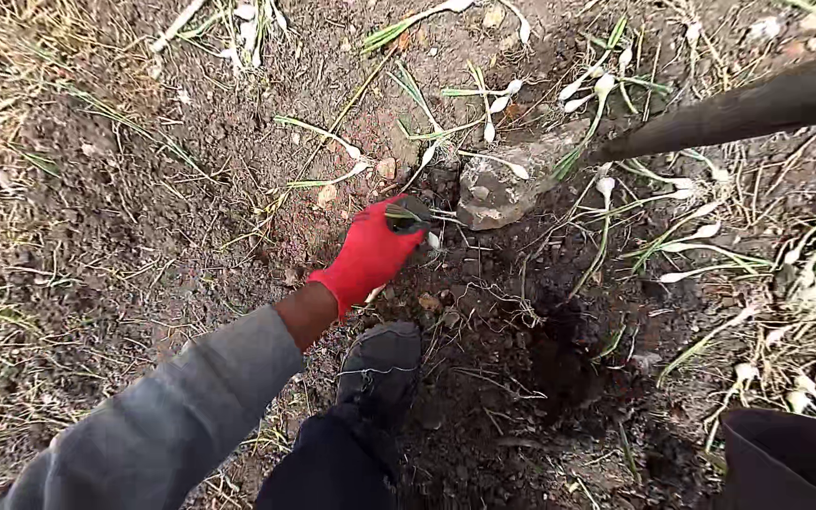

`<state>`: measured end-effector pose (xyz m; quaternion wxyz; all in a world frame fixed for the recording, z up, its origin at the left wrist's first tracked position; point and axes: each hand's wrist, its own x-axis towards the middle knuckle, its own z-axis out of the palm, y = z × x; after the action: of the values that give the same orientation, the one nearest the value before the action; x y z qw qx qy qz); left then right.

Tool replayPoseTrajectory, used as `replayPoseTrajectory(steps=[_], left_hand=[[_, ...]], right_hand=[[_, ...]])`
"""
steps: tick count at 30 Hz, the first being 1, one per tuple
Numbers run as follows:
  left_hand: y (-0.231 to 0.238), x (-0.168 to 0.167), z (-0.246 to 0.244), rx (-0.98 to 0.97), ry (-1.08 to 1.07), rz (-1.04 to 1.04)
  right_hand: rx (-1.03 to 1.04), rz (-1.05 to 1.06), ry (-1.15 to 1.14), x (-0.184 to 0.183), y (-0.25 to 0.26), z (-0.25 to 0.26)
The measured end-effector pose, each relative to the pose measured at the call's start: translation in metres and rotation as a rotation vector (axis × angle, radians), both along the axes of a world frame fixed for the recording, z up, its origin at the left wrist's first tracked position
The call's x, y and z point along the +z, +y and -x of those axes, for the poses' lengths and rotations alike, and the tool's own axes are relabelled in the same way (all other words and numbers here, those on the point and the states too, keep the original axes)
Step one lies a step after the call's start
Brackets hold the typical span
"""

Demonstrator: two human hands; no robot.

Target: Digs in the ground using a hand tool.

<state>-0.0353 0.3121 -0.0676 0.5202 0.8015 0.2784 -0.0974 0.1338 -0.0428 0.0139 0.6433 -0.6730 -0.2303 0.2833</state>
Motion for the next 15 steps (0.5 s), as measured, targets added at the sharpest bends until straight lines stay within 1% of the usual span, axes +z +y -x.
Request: replayPoseTrajectory(steps=[1,2,3,4,5,6,8,9,10,11,13,14,15], left_hand=[[0.0,0.01,-0.008,-0.016,-0.063,-0.074],[0.0,0.018,-0.02,-0.045,-0.137,-0.169],[-0.003,0.023,-0.034,-0.094,-0.208,-0.247],[-0.015,0.022,-0.045,-0.168,-0.247,-0.301],[-0.035,0.016,-0.05,-0.268,-0.223,-0.309],[-0.06,0.004,-0.051,-0.398,-0.105,-0.296],[-0.098,-0.031,-0.042,-0.661,0.166,-0.237],[-0.106,-0.043,-0.035,-0.715,0.232,-0.211],[-0.105,-0.045,-0.033,-0.699,0.258,-0.182],[-0.096,-0.041,-0.036,-0.643,0.264,-0.157],[-0.069,-0.03,-0.041,-0.551,0.233,-0.205],[-0.054,-0.028,-0.047,-0.503,0.218,-0.261],[-0.037,-0.028,-0.055,-0.477,0.229,-0.316]], right_hand=[[-0.239,0.198,-0.017,-0.003,0.048,0.029],[-0.334,0.473,-0.045,-0.016,0.089,0.055],[-0.364,0.65,-0.044,-0.041,0.115,0.078],[-0.339,0.73,-0.003,-0.061,0.118,0.095],[-0.293,0.775,0.049,-0.064,0.108,0.102],[-0.291,0.774,0.069,-0.053,0.096,0.103],[-0.42,0.619,0.07,-0.017,0.078,0.108],[-0.485,0.559,0.067,0.0,0.072,0.116],[-0.501,0.565,0.029,0.007,0.064,0.124],[-0.475,0.634,-0.021,0.002,0.058,0.133],[-0.398,0.854,-0.063,-0.029,0.053,0.154],[-0.377,0.929,-0.069,-0.047,0.054,0.159],[-0.359,0.969,-0.07,-0.057,0.058,0.159]])
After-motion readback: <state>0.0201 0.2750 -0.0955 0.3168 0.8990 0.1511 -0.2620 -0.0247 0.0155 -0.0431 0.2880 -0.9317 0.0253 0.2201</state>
